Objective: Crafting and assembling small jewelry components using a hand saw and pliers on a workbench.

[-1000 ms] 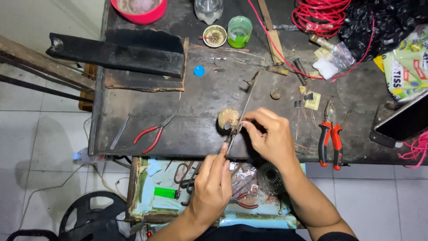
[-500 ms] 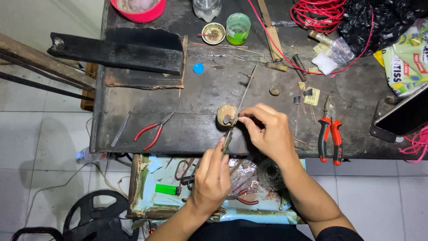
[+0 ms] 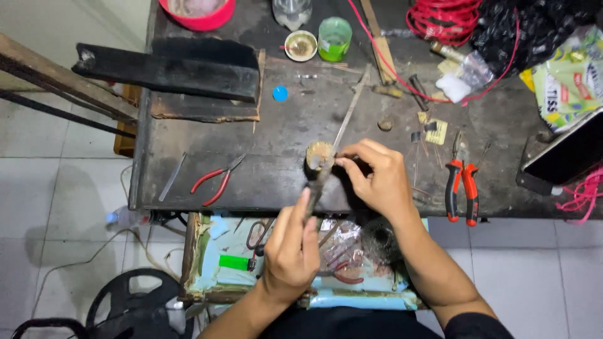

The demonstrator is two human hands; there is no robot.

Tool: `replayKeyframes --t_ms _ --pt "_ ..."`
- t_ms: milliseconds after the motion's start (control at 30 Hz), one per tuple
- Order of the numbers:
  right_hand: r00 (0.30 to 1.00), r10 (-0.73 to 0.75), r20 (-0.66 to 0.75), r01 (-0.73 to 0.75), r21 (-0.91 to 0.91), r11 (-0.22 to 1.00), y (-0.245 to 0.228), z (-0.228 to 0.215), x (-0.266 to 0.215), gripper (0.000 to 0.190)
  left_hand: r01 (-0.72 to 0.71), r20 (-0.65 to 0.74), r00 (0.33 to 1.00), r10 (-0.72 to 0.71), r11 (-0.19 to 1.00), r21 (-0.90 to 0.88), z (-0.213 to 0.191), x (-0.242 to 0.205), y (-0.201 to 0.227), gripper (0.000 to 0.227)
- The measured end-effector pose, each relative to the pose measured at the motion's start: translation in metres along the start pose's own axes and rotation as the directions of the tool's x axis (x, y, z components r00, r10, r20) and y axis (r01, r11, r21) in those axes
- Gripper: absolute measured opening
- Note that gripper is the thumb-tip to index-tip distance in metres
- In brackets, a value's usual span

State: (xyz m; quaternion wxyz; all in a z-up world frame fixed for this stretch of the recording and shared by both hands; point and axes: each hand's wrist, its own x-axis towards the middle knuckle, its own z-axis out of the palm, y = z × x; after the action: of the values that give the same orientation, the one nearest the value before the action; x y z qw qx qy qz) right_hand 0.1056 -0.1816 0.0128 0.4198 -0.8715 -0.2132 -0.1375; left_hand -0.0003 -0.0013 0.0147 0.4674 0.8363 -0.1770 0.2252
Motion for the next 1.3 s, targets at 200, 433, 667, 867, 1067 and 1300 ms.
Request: replayKeyframes --t_ms 200,433,667,867,1067,1300 --pt "1.0 0.009 -0.025 -0.008 0.045 0.999 0.01 0.005 -0.005 0.009 -0.072 -0.138 0.986 0.089 0.989 0.126 0.006 -0.07 -0.051 0.031" --pt "0.998 0.001 -0.06 0.006 0.123 0.992 0.017 0.002 -0.005 0.011 0.154 -0.086 0.985 -0.15 0.988 0.033 -0.001 -0.093 -0.066 0.033" --pt "0.948 0.238 -0.209 -0.254 -0.052 0.966 0.066 -0.036 0.003 0.02 0.149 -0.11 0.983 -0.148 0.989 -0.002 0.007 -0.108 -0.087 0.033" --pt "0.932 0.35 -0.09 -0.361 -0.176 0.916 0.132 -0.006 0.006 0.033 0.305 0.213 0.949 -0.234 0.852 -0.425 0.001 -0.093 -0.069 0.016" --pt "0.921 0.332 -0.204 -0.265 0.294 0.918 0.017 -0.021 -0.003 0.026 0.435 0.29 0.899 -0.328 0.747 -0.503 -0.006 -0.074 -0.055 0.021" --pt "0.949 0.31 -0.063 -0.249 0.456 0.855 -0.043 0.004 -0.03 0.025 0.395 0.298 0.917 -0.266 0.714 -0.578 -0.006 -0.075 -0.054 0.037"
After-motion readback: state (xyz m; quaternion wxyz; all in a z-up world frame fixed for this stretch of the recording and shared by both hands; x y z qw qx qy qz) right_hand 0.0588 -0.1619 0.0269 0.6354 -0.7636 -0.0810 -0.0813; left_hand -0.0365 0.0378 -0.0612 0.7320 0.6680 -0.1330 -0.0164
